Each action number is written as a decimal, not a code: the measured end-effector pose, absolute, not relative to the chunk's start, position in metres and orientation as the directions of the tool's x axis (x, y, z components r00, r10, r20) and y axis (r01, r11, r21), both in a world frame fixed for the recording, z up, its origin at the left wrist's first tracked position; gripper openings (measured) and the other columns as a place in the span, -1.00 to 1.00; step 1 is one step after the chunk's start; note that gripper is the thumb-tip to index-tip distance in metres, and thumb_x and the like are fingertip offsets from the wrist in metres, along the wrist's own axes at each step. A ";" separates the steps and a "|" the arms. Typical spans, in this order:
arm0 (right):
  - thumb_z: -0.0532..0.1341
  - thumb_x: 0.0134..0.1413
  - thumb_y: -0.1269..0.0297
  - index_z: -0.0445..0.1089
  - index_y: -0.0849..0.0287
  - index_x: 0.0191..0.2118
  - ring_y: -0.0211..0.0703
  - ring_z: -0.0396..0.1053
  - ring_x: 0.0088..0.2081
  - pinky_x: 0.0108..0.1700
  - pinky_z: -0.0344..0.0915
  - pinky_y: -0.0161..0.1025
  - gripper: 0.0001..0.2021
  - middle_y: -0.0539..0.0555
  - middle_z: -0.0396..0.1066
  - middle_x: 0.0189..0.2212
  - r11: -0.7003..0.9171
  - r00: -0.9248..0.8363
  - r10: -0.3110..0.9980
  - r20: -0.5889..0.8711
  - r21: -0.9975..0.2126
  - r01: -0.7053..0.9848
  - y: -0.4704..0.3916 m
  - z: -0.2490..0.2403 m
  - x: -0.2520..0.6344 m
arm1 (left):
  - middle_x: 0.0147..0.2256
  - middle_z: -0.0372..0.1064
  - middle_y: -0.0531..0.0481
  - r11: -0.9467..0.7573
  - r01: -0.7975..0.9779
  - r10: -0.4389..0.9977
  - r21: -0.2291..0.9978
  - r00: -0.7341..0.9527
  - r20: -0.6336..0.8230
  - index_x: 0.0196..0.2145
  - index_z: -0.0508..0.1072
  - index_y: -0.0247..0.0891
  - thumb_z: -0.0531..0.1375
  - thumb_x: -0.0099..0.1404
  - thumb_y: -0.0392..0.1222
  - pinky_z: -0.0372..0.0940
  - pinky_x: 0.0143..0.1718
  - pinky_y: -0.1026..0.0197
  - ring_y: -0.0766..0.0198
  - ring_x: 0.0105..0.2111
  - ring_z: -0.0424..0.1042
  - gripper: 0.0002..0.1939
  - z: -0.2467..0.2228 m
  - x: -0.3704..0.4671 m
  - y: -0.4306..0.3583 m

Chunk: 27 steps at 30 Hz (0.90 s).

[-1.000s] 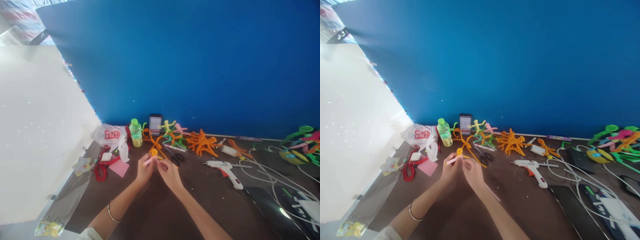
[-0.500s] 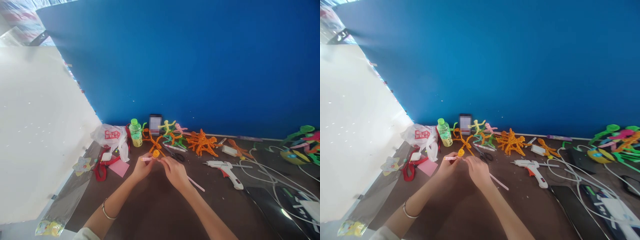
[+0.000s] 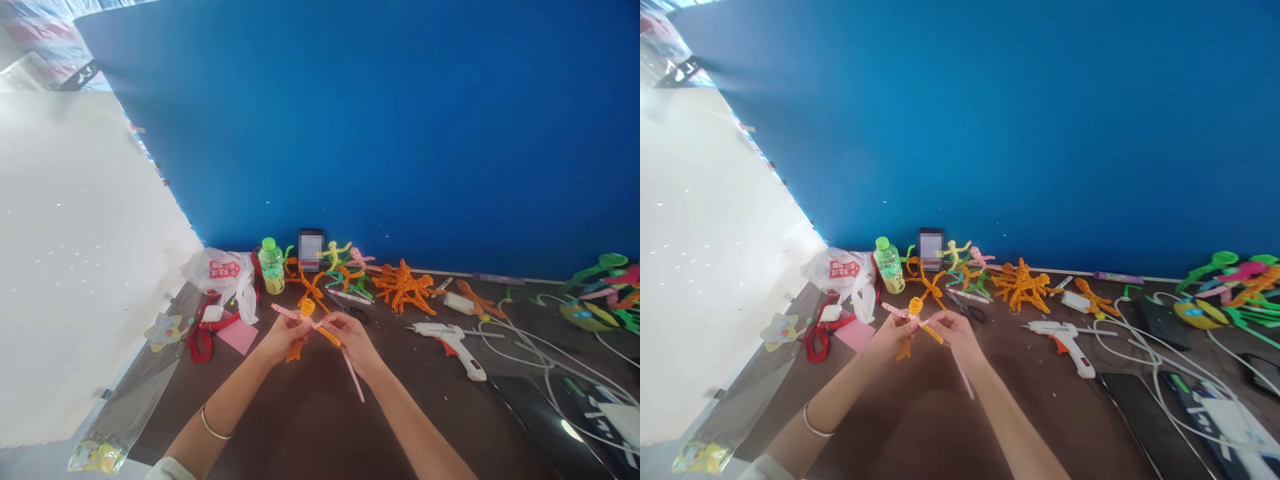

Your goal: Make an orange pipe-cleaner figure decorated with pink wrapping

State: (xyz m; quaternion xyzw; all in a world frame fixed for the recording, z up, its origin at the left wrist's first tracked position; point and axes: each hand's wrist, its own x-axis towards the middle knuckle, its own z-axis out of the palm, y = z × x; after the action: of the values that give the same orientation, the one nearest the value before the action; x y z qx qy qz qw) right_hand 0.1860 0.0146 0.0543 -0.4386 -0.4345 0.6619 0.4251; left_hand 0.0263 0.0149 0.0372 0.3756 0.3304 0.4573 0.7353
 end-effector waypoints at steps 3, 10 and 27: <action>0.33 -0.29 0.24 0.34 0.18 -0.51 -0.46 -0.02 -0.66 -0.64 -0.18 -0.42 -0.81 -0.11 0.20 -0.64 -0.367 -0.272 0.922 -0.275 -0.845 -0.388 0.011 0.042 0.177 | -0.58 0.15 0.10 0.310 -0.500 0.934 0.808 0.317 -0.162 -0.48 0.33 -0.34 0.31 -0.06 -0.11 0.01 -0.62 0.40 0.50 -0.60 0.13 -0.72 0.029 0.033 0.017; 0.29 -0.27 0.27 0.28 0.16 -0.50 -0.44 -0.02 -0.69 -0.70 -0.18 -0.43 -0.83 -0.09 0.16 -0.63 -0.533 -0.275 0.837 -0.474 -0.590 -0.607 0.003 0.028 0.154 | -0.50 0.28 0.04 0.232 -0.456 0.970 0.859 0.171 -0.171 -0.32 0.36 -0.34 0.27 -0.03 -0.01 0.08 -0.59 0.37 0.44 -0.57 0.25 -0.62 0.024 0.045 0.016; 0.07 0.00 0.30 0.35 0.16 -0.49 -0.22 0.28 -0.49 -0.47 0.14 -0.31 -0.84 0.03 0.35 -0.54 0.128 -0.153 0.986 0.059 -0.856 0.500 0.002 0.040 0.172 | -0.46 0.35 -0.01 -0.165 0.229 0.976 0.959 -0.104 0.193 -0.40 0.39 -0.27 0.09 0.16 -0.11 0.15 -0.43 0.30 0.32 -0.46 0.29 -0.81 0.023 0.043 0.008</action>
State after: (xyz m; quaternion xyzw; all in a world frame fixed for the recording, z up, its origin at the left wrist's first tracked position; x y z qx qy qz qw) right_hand 0.1717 0.0018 0.0401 -0.5549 -0.6698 0.3576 0.3400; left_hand 0.0432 0.0081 0.0230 0.5629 0.5351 0.5154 0.3621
